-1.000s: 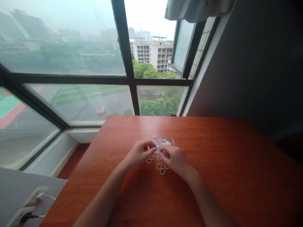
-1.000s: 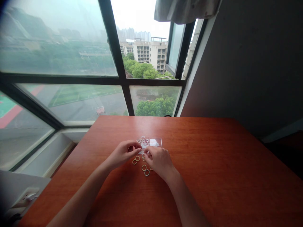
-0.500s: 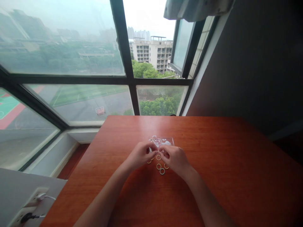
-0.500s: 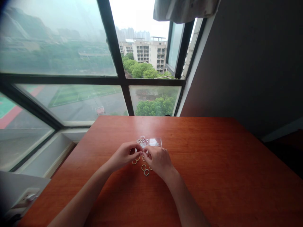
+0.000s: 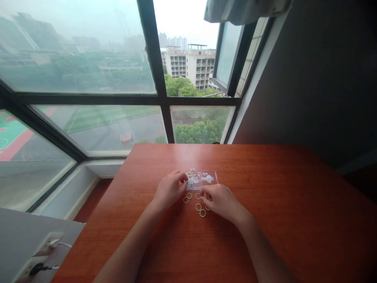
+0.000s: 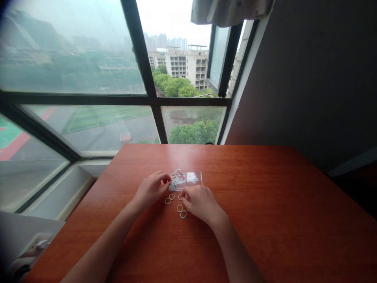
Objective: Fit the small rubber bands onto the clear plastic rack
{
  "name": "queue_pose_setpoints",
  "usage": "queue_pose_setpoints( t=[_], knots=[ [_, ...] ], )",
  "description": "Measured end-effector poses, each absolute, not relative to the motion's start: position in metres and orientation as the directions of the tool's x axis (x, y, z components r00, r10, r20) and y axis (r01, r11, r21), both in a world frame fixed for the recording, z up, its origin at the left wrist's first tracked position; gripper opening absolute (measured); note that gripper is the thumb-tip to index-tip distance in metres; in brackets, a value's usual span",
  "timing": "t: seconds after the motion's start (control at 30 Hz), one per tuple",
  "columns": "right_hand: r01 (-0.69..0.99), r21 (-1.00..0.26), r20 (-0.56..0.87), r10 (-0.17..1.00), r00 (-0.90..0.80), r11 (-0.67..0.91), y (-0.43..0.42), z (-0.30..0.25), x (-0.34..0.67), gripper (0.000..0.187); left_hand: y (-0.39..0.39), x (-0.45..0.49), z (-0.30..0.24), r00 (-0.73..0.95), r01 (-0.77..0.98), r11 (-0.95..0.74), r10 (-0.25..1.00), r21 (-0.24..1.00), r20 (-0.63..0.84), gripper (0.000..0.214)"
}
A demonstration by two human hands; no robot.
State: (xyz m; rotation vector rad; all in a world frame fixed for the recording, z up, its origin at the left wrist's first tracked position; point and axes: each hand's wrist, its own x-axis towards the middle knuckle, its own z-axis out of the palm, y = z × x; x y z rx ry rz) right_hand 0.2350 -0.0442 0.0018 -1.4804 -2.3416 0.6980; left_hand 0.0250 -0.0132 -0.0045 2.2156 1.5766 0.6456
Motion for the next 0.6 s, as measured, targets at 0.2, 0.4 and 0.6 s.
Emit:
queue_pose_setpoints(
  t=[0.2,0.4,0.6],
  knots=[
    [0.748,-0.566,-0.078,0.882,-0.466,0.345,-0.0464,0.0034,0.2413,0.013,-0.0131,0.0248,-0.0032,0.248,0.799,-0.33,0.942,0.502,0.224,0.012],
    [0.761,-0.535,-0.139,0.851,-0.506,0.366,-0.0497,0.0062,0.2421,0.009,-0.013,0.0242,-0.0022,0.251,0.804,-0.33,0.942,0.495,0.221,0.014],
    [0.785,-0.455,-0.154,0.831,-0.535,0.421,-0.051,0.0021,0.2363,0.013,-0.0134,0.0251,-0.0009,0.255,0.801,-0.331,0.942,0.498,0.217,0.014]
  ],
)
